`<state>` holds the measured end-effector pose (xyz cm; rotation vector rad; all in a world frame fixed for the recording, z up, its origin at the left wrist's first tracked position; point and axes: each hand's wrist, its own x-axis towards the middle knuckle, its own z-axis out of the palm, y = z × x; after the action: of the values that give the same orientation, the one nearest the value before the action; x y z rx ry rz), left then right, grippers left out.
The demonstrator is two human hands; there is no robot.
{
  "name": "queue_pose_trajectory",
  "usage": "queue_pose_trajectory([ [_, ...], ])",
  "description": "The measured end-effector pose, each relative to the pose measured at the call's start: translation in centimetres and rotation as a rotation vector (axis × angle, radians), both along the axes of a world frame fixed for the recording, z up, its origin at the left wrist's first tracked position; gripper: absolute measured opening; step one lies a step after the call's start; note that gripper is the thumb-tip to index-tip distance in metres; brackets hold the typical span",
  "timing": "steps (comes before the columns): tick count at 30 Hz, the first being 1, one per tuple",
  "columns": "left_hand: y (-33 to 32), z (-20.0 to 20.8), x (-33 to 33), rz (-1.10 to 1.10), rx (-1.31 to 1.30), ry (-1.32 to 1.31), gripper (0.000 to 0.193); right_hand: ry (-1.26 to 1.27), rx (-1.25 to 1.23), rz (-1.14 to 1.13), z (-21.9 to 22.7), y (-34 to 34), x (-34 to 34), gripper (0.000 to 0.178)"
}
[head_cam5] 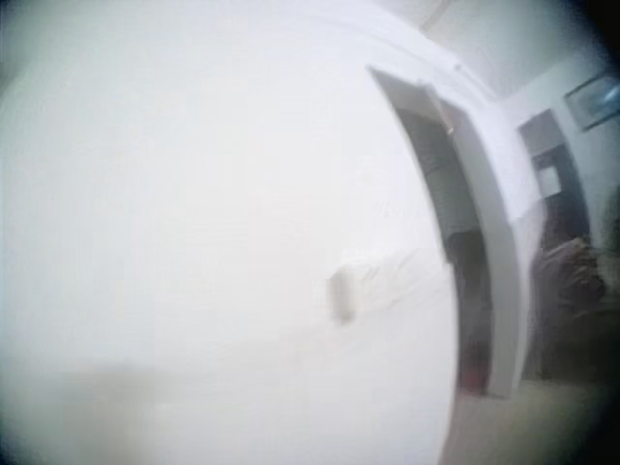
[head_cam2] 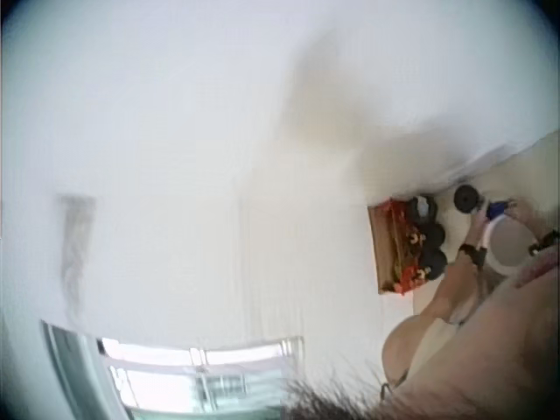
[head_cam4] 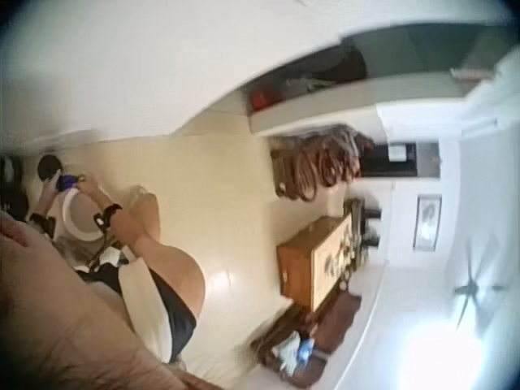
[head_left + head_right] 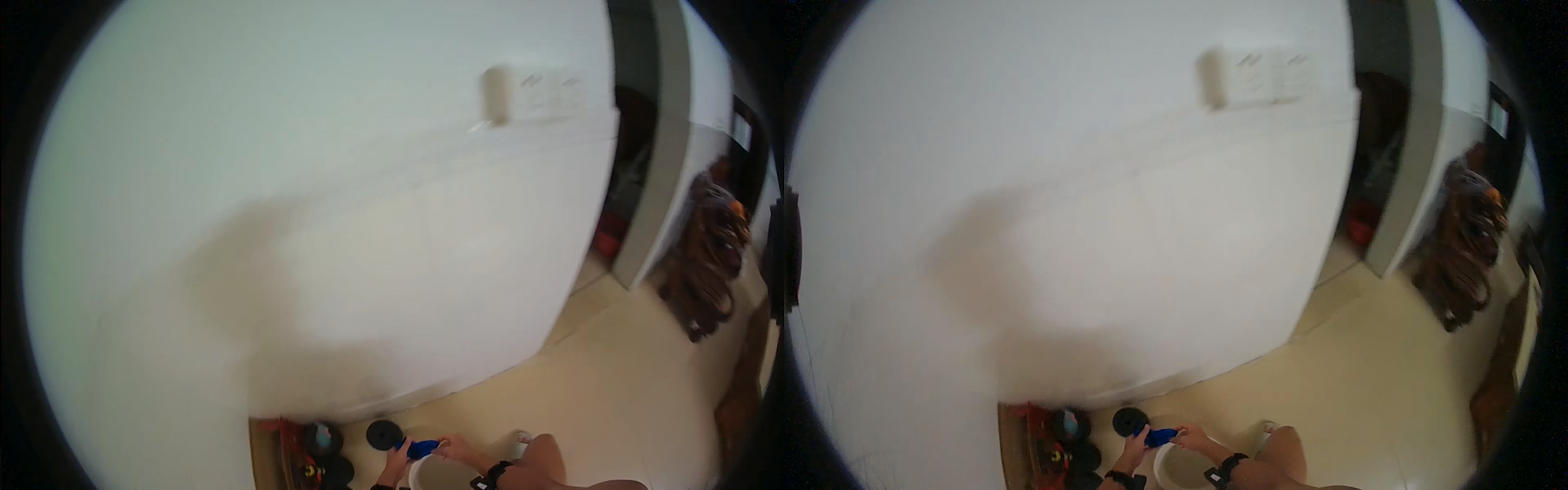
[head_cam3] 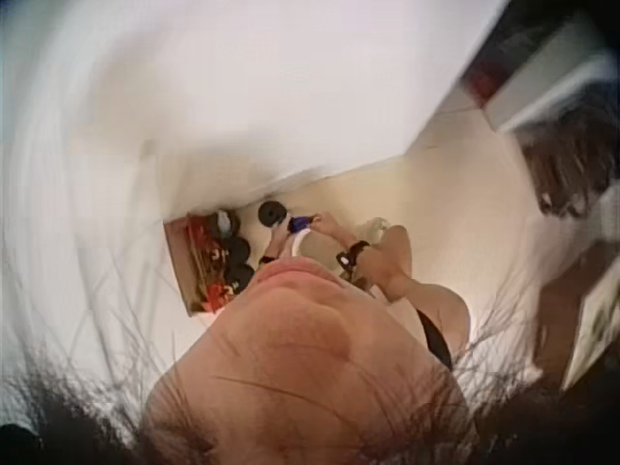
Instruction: Clean the surface and edges of a wooden chair using a damp cloth.
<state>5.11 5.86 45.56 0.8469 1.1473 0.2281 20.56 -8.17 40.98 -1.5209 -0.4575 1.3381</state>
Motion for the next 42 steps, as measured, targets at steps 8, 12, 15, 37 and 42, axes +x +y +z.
queue_pose_trajectory([
  [8,-12.8,27.1,12.7,-0.721,0.213,-0.108,0.037,0.445,0.126,-0.323,27.0,-18.8,11.0,0.049],
  [12,-19.8,32.2,23.0,-1.200,0.626,-0.118,0.061,0.262,0.141,-0.472,38.5,-31.7,15.5,0.051],
  [15,-30.2,36.3,30.5,-1.151,0.494,-0.346,0.049,0.051,0.018,-0.487,40.4,-42.4,18.7,0.045],
  [37,-84.9,45.0,40.1,-2.762,-0.091,-0.462,0.059,-0.422,0.604,-2.405,51.3,-75.7,0.0,0.020],
  [42,-95.0,44.0,36.4,-2.791,-0.686,-0.262,0.053,-0.308,0.477,-2.595,55.1,-80.2,-0.3,0.041],
])
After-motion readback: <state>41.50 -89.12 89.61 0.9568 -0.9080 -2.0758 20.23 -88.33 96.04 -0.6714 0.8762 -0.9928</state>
